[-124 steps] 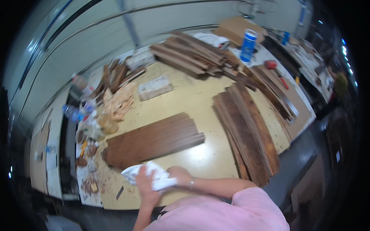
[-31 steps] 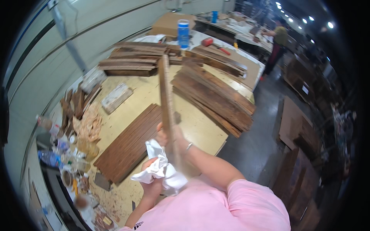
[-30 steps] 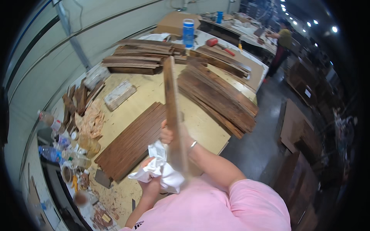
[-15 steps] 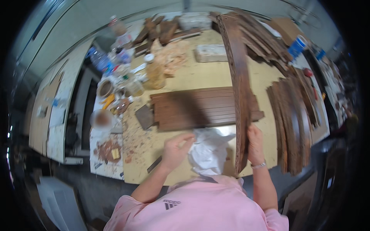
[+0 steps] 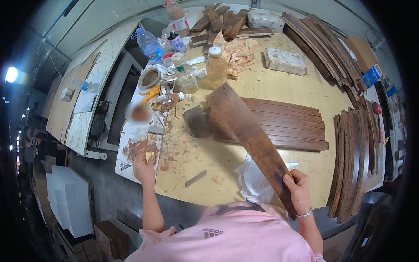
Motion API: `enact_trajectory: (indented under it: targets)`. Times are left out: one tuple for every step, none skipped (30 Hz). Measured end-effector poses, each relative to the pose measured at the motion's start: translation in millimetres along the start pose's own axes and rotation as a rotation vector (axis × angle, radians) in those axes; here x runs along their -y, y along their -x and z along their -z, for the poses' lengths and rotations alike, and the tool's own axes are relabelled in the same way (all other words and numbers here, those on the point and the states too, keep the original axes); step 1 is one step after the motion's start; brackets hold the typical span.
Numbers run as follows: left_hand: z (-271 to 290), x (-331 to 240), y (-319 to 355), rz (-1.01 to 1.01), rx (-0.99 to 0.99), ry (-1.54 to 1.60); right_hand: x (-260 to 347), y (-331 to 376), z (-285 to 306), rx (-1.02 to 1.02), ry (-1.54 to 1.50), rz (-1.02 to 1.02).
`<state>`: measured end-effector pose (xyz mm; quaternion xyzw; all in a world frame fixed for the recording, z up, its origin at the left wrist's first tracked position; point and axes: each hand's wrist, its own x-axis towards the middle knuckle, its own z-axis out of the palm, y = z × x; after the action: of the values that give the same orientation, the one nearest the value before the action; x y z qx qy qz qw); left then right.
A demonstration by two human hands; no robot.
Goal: The person wipes long wooden slats with a white cloth after applying a substance from a small sponge.
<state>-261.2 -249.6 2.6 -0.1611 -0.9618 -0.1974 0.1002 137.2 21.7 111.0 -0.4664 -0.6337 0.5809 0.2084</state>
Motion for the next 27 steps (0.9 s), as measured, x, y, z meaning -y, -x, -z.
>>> enact_trajectory:
  targets:
    - [-10, 1, -1, -0.002, -0.007, -0.002, 0, 1, -2, -0.002, 0.019, -0.003]
    - [-15, 7, -1, -0.023, -0.028, -0.004, -4, 2, -3, -0.006, 0.036, -0.008]
    - [-19, 12, 0, -0.044, -0.050, 0.003, -5, 2, -3, -0.015, 0.058, -0.008]
    - [-17, 10, 0, -0.029, -0.049, 0.036, -5, 3, -3, -0.022, 0.078, -0.015]
    - [-18, 10, -1, 0.013, -0.035, 0.037, -10, 4, -2, -0.039, 0.105, -0.014]
    - [-17, 13, -1, 0.021, -0.049, 0.038, -12, 5, -1, -0.040, 0.109, -0.015]
    - [-16, 13, -3, 0.039, -0.041, 0.069, -13, 6, -1, -0.041, 0.108, -0.019]
    - [-15, 10, -2, 0.038, -0.068, 0.090, -6, 9, 0, -0.047, 0.106, -0.013]
    - [-10, 3, -4, 0.038, -0.098, 0.106, -8, 10, 2, -0.055, 0.114, -0.012]
    - [-8, -7, -8, 0.007, -0.111, 0.287, -12, 11, 3, -0.063, 0.123, -0.010]
    - [-7, -20, -9, -0.023, -0.121, 0.468, -14, 12, 5, -0.069, 0.132, -0.008]
    - [-1, -36, -8, -0.048, -0.129, 0.646, -11, 14, 5, -0.078, 0.129, -0.009]
    - [10, -68, -4, -0.113, -0.078, 0.720, -11, 16, 6, -0.093, 0.139, -0.015]
    - [23, -109, 2, -0.177, -0.026, 0.792, -14, 17, 8, -0.107, 0.147, -0.023]
    - [32, -141, 9, -0.226, 0.034, 0.879, -15, 18, 9, -0.118, 0.158, -0.030]
    - [39, -171, 16, -0.275, 0.095, 0.967, -16, 19, 10, -0.124, 0.156, -0.026]
    - [43, -196, 20, -0.339, 0.114, 1.022, -18, 20, 10, -0.134, 0.151, -0.027]
    - [44, -215, 22, -0.334, 0.161, 1.106, -19, 21, 11, -0.148, 0.148, -0.029]
    - [44, -230, 20, -0.370, 0.163, 1.109, -20, 23, 12, -0.156, 0.139, -0.016]
    - [45, -244, 18, -0.406, 0.165, 1.108, -21, 25, 14, -0.161, 0.127, -0.005]
    - [46, -255, 16, -0.445, 0.161, 1.108, -20, 26, 15, -0.167, 0.113, 0.012]
    - [41, -263, 17, -0.441, 0.177, 1.164, -17, 30, 17, -0.176, 0.101, 0.005]
    - [36, -269, 18, -0.455, 0.185, 1.191, -19, 34, 21, -0.187, 0.106, 0.006]
    - [31, -274, 19, -0.467, 0.190, 1.217, -22, 37, 25, -0.195, 0.111, 0.007]
    - [30, -280, 20, -0.479, 0.194, 1.242, -24, 40, 29, -0.202, 0.117, 0.009]
    - [30, -284, 22, -0.464, 0.217, 1.257, -24, 43, 32, -0.221, 0.113, 0.004]
    - [31, -288, 24, -0.449, 0.241, 1.268, -24, 46, 33, -0.238, 0.107, -0.003]
